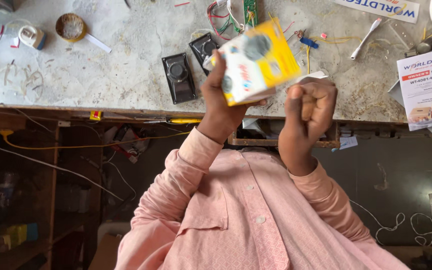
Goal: The person unpacks small speakers from boxes and places them on a workbench. They use wire strippers to prepare wires and a soldering iron to attach wires to the speaker terminals. The person handles multiple speakers and wires throughout the process.
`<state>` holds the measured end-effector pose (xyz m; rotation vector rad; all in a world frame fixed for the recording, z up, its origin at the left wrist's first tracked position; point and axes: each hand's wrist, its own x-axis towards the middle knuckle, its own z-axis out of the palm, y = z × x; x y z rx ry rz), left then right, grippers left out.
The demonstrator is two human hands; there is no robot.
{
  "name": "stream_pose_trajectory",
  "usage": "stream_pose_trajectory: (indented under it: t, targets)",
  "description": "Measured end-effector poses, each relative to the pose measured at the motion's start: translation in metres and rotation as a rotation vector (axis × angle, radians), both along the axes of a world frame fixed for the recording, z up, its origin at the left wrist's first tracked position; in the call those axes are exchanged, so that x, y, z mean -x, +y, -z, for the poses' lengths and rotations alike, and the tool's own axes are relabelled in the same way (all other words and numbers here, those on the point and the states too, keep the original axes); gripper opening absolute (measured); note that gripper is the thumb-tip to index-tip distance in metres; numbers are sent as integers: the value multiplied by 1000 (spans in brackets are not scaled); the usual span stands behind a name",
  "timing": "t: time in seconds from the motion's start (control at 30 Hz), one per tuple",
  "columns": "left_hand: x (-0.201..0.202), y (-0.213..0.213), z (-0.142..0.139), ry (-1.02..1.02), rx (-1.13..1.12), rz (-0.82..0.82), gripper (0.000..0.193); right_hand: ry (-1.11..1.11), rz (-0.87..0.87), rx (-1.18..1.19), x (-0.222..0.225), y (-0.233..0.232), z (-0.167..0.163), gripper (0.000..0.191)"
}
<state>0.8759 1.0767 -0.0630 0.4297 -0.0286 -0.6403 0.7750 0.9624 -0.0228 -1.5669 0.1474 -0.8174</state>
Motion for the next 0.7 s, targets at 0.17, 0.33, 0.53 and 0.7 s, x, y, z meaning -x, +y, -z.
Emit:
stream_pose_trajectory:
  t: [0.17,0.33,0.53,0.7]
  targets:
    - [-7,3,-7,126,-80,101,58,137,26,746,5,-9,15,20]
    - [-9,2,-6,0,-200,267,52,220,-116,732,12,-18,31,26]
    - [-3,15,-18,-257,-449,223,42,258,-417,13,-4,-44,66,36]
    - [7,20,-39,-582,-669,160,42,266,-652,-711,-6,-54,72,36]
